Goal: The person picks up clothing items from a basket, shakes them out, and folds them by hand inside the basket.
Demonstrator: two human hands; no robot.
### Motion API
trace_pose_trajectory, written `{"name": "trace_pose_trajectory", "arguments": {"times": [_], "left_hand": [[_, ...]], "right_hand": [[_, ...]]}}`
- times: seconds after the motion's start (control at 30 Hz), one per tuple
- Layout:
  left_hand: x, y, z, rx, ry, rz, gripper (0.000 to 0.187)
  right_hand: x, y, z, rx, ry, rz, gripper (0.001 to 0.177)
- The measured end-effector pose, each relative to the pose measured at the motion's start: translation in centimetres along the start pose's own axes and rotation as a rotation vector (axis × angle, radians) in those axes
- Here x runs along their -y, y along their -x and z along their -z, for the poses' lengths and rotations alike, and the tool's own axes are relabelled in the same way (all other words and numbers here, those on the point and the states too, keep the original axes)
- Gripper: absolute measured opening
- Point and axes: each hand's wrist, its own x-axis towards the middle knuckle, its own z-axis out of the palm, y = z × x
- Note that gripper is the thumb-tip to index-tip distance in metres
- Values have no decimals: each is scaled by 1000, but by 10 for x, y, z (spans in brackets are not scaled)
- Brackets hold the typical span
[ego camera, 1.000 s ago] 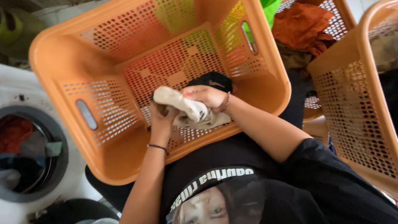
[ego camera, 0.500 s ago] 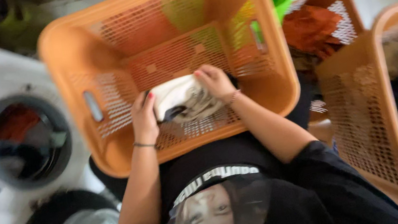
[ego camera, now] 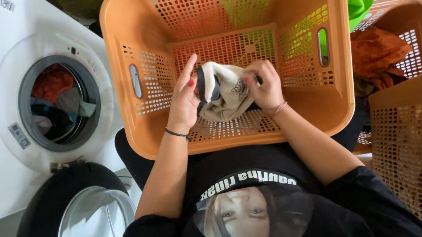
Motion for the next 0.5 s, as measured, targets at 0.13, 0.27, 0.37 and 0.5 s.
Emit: {"name": "trace_pose_trajectory", "arguments": {"times": [0.13, 0.27, 0.37, 0.5], "left_hand": [[-1, 0, -2, 12, 24, -2, 101], [-16, 4, -8, 59, 78, -27, 103], [-26, 11, -9, 78, 85, -75, 101], [-24, 16, 2, 67, 94, -143, 95]], "right_hand": [[15, -1, -4, 167, 80, 420, 18], [6, 13, -20, 653, 329, -48, 35], [-7, 12, -25, 792, 436, -397, 59], [-8, 12, -18, 632, 271, -459, 65]]}}
